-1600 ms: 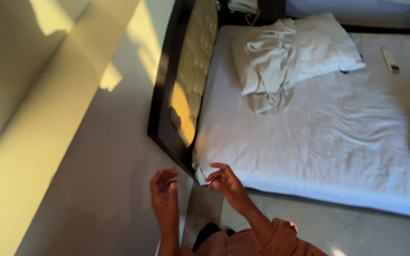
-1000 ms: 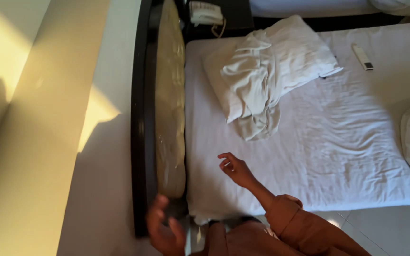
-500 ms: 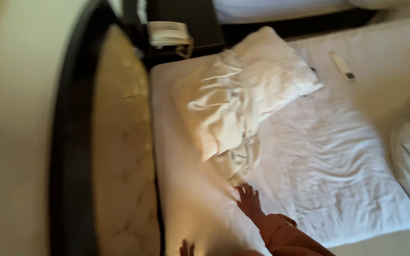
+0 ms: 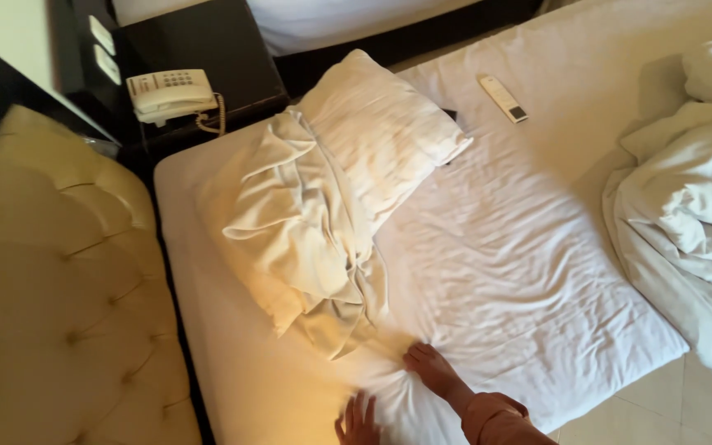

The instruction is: Straightening the bed covers and wiping down furniture surfaces in a hotel room.

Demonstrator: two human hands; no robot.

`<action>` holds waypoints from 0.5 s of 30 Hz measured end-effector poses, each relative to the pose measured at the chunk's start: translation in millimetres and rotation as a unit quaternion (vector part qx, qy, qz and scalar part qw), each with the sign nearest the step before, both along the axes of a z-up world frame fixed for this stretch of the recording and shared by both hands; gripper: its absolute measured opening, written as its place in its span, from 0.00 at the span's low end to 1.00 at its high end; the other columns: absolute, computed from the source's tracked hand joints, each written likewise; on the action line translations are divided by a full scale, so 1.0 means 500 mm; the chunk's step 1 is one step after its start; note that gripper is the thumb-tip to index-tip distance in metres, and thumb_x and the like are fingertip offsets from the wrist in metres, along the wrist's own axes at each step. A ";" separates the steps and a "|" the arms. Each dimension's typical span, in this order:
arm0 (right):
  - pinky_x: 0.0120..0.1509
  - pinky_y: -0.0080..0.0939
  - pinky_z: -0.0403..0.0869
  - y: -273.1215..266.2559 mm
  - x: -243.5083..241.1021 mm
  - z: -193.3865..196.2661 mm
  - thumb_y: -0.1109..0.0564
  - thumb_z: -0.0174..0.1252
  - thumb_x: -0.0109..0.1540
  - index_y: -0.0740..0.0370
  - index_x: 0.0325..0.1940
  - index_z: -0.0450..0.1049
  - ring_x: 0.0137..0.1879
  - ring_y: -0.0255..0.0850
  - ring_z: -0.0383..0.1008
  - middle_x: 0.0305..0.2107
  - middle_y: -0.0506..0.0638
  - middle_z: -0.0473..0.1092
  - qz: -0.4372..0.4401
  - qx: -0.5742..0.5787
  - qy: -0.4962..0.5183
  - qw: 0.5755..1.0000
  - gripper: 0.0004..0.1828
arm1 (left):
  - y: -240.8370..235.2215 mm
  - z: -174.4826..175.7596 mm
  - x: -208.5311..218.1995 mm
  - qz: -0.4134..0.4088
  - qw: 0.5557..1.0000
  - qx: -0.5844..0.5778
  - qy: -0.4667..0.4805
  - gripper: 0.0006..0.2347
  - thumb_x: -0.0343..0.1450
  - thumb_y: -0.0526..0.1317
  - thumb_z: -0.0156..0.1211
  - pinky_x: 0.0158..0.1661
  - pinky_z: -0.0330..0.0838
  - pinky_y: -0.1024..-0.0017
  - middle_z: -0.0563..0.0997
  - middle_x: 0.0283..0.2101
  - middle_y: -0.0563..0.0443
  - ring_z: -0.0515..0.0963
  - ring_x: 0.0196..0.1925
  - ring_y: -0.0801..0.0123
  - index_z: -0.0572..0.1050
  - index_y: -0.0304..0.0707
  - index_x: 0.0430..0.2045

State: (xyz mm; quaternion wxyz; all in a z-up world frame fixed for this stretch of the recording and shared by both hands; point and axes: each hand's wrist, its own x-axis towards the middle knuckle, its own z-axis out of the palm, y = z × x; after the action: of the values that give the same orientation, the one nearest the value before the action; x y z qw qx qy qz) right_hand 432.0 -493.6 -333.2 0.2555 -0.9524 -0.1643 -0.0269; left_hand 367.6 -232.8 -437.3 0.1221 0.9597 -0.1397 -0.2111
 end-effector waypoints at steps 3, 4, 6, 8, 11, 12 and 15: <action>0.52 0.50 0.69 0.005 0.008 0.035 0.60 0.60 0.57 0.60 0.38 0.72 0.48 0.51 0.69 0.35 0.52 0.70 -0.003 0.019 -0.003 1.000 0.06 | -0.003 0.061 0.028 -0.026 0.990 -0.001 -0.140 0.24 0.62 0.47 0.66 0.53 0.59 0.47 0.70 0.64 0.57 0.67 0.66 0.55 0.73 0.56 0.55; 0.52 0.50 0.69 0.010 -0.001 0.049 0.60 0.60 0.57 0.60 0.38 0.72 0.48 0.51 0.69 0.35 0.52 0.70 -0.007 0.019 -0.002 1.000 0.06 | 0.004 0.037 0.018 -0.029 0.990 -0.002 -0.138 0.24 0.62 0.47 0.66 0.53 0.59 0.47 0.70 0.64 0.57 0.67 0.66 0.55 0.73 0.56 0.55; 0.49 0.50 0.69 0.009 0.011 0.081 0.62 0.59 0.58 0.58 0.32 0.69 0.44 0.51 0.69 0.30 0.51 0.68 -0.010 0.023 0.048 0.999 0.05 | 0.006 -0.014 0.035 -0.062 0.977 -0.004 -0.206 0.05 0.66 0.41 0.64 0.50 0.63 0.52 0.75 0.45 0.59 0.73 0.55 0.65 0.75 0.49 0.30; 0.49 0.50 0.69 0.011 -0.009 0.105 0.63 0.59 0.58 0.58 0.31 0.68 0.43 0.51 0.69 0.30 0.50 0.68 -0.025 0.031 0.053 0.998 0.05 | 0.005 0.041 0.043 -0.061 0.962 -0.073 -0.255 0.05 0.63 0.40 0.64 0.46 0.64 0.54 0.76 0.40 0.59 0.74 0.49 0.64 0.75 0.48 0.27; 0.50 0.50 0.69 0.013 -0.023 0.042 0.64 0.59 0.58 0.58 0.30 0.68 0.43 0.51 0.70 0.29 0.49 0.69 -0.049 0.050 0.054 0.996 0.06 | 0.003 0.091 0.060 -0.045 0.942 -0.147 -0.300 0.04 0.59 0.37 0.63 0.42 0.66 0.56 0.76 0.34 0.59 0.75 0.42 0.62 0.75 0.46 0.24; 0.51 0.50 0.69 0.013 -0.028 0.006 0.64 0.59 0.57 0.57 0.30 0.69 0.44 0.51 0.70 0.29 0.49 0.69 -0.063 0.061 0.053 0.995 0.05 | 0.002 0.103 0.063 -0.038 0.942 -0.154 -0.296 0.04 0.59 0.36 0.63 0.40 0.66 0.57 0.76 0.33 0.58 0.75 0.40 0.62 0.75 0.46 0.23; 0.52 0.53 0.69 0.033 -0.012 -0.099 0.64 0.60 0.55 0.57 0.32 0.71 0.46 0.53 0.70 0.32 0.51 0.70 -0.065 0.033 0.055 0.996 0.06 | 0.033 0.124 0.032 -0.014 0.946 -0.167 -0.278 0.05 0.59 0.33 0.61 0.36 0.67 0.59 0.76 0.29 0.55 0.76 0.36 0.59 0.75 0.46 0.22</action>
State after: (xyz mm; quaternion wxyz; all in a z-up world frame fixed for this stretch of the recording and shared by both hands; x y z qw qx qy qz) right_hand 426.1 -476.9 -382.6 0.2928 -0.9523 -0.0863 0.0038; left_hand 383.5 -216.3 -375.4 0.2336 0.9442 -0.2148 0.0884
